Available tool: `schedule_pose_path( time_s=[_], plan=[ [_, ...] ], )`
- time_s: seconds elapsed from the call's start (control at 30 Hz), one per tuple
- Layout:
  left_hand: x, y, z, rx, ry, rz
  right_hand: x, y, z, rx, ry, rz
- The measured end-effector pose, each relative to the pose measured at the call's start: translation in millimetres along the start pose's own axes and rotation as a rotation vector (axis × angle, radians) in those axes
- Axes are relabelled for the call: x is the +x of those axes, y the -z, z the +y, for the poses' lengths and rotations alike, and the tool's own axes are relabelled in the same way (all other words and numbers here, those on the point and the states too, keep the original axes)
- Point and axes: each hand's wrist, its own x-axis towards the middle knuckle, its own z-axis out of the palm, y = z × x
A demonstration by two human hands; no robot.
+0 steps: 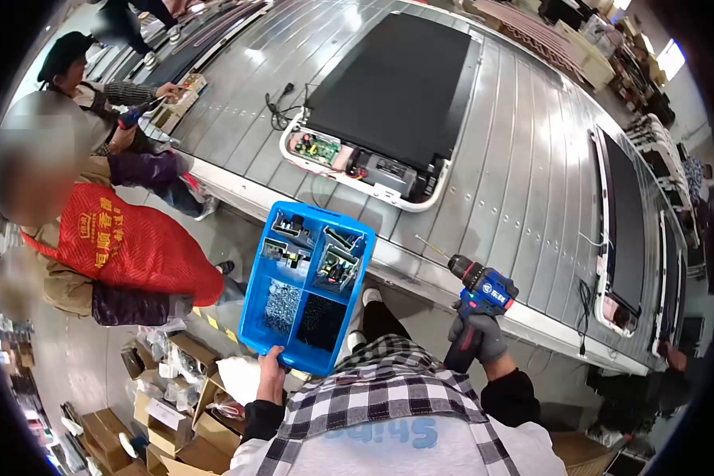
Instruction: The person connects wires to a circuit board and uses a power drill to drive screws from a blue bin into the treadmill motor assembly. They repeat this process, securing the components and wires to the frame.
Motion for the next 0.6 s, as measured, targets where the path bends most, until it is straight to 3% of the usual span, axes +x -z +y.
schedule_pose_path(
  time_s=[0.17,0.2,0.33,0.43,0.6],
  plan=[
    [-44.8,-10.3,-40.1,0.131,-0.032,-0.143,-83.4,37.1,17.2,0.118,0.051,0.051],
    [-30.5,-29.9,-70.2,0.145,-0.062,-0.145,-73.8,63.1,16.9,0.159,0.082,0.035],
    [-82.5,-75.6,-86.3,0.304,0.040,-0.159,-141.6,106.8,12.2,0.210,0.159,0.085],
    [-126.4,-135.4,-103.5,0.711,-0.046,-0.190,-185.1,167.1,-1.1,0.235,0.198,0.137],
    [-201.1,-229.9,-172.8,0.361,0.197,-0.268,-298.8,267.8,4.1,0.198,0.276,0.258]
  ],
)
